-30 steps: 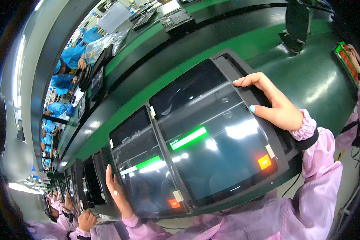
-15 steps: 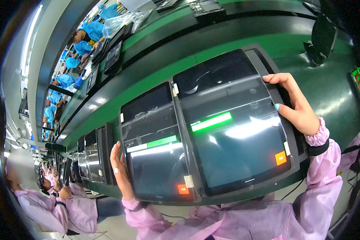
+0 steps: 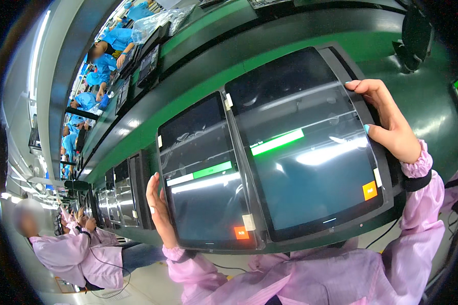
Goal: Operating diagnostic software and checking functionalities on tablet computers on a factory production line.
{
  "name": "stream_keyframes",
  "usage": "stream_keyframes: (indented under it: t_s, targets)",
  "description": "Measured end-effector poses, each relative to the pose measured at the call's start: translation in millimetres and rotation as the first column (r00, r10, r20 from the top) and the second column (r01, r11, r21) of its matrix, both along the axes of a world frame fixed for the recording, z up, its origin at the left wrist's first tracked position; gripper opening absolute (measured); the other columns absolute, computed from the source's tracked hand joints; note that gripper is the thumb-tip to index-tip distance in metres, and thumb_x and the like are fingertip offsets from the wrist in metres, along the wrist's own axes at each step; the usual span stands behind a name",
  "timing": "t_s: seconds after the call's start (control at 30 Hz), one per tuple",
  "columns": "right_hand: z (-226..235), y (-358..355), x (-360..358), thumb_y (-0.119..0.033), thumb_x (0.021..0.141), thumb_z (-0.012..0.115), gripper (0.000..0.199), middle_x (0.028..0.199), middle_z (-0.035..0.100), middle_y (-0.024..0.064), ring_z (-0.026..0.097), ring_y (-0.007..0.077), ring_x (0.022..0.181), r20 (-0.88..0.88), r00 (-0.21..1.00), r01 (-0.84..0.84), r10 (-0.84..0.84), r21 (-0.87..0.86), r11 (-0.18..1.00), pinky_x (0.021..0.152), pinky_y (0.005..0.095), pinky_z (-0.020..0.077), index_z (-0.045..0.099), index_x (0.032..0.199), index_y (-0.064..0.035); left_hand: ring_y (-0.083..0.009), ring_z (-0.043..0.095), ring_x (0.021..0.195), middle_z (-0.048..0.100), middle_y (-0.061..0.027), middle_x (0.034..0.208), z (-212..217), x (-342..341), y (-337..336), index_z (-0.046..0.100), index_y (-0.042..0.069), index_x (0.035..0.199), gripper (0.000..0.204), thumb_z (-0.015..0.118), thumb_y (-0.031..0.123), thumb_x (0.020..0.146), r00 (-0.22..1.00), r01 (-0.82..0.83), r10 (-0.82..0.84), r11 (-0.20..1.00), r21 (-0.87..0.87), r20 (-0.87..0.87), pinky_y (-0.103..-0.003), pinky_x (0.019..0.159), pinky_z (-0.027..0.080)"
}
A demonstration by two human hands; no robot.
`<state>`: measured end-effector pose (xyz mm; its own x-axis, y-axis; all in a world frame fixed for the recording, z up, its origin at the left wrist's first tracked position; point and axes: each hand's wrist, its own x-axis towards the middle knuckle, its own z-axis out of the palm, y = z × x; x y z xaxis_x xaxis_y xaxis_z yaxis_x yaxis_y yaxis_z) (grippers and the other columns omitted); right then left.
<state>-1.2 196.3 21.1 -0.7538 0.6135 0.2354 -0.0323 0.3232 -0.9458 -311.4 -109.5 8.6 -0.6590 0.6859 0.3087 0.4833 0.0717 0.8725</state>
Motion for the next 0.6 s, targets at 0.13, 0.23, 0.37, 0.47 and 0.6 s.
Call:
stream_keyframes:
  t_s: [0.13,0.23,0.37,0.47,0.6]
  targets:
    - [-1,2,5,0.000,0.057,0.047,0.064,0.127,0.036,0.0123,0.030,0.0229,0.124,-0.068,0.996,-0.064,0.060,-0.056,0.996,0.106,0.0341,0.0157,0.034,0.119,-0.0025,-0.0259,0.023,0.131,0.030,-0.0158,0.138,-1,-1,2,0.030,-0.001,0.133,0.071,0.026,0.054,0.088,1.000,0.027,-0.027,1.000,0.005,-0.011,-0.042,0.106,0.014]
    - [-1,-1,8,-0.001,0.056,0.048,0.065,0.129,0.035,0.0121,0.030,0.0228,0.125,-0.017,0.999,-0.028,0.028,0.004,1.000,0.105,0.0336,0.0161,0.034,0.120,-0.0038,-0.0256,0.025,0.130,0.031,-0.0161,0.137,0,0,5,0.029,-0.002,0.133,0.073,0.027,0.055,0.087,1.000,0.016,-0.016,1.000,-0.002,0.004,-0.041,0.106,0.016]
    - [-4,2,7,-0.003,0.058,0.050,0.065,0.130,0.033,0.0120,0.027,0.0228,0.126,-0.030,0.997,-0.078,0.078,-0.021,0.997,0.105,0.0338,0.0153,0.033,0.121,-0.0050,-0.0248,0.024,0.130,0.031,-0.0140,0.138,-2,-2,4,0.027,0.000,0.134,0.073,0.025,0.054,0.085,1.000,-0.001,0.001,1.000,-0.005,0.021,-0.041,0.106,0.016]
    - [2,3,12,-0.004,0.060,0.053,0.065,0.132,0.029,0.0122,0.024,0.0226,0.128,-0.008,0.993,-0.121,0.121,-0.061,0.991,0.105,0.0353,0.0161,0.033,0.122,-0.0058,-0.0256,0.022,0.131,0.028,-0.0144,0.140,-1,-2,0,0.024,0.002,0.136,0.079,0.026,0.061,0.084,0.999,-0.035,0.036,0.999,-0.021,0.017,-0.043,0.106,0.012]
    - [7,-7,13,-0.001,0.060,0.051,0.062,0.133,0.030,0.0126,0.025,0.0223,0.128,0.059,0.996,-0.068,0.071,-0.053,0.996,0.105,0.0373,0.0167,0.036,0.119,-0.0067,-0.0258,0.023,0.131,0.028,-0.0153,0.140,-2,-1,2,0.025,0.001,0.136,0.082,0.027,0.064,0.083,1.000,-0.014,0.013,1.000,0.002,0.028,-0.042,0.106,0.012]
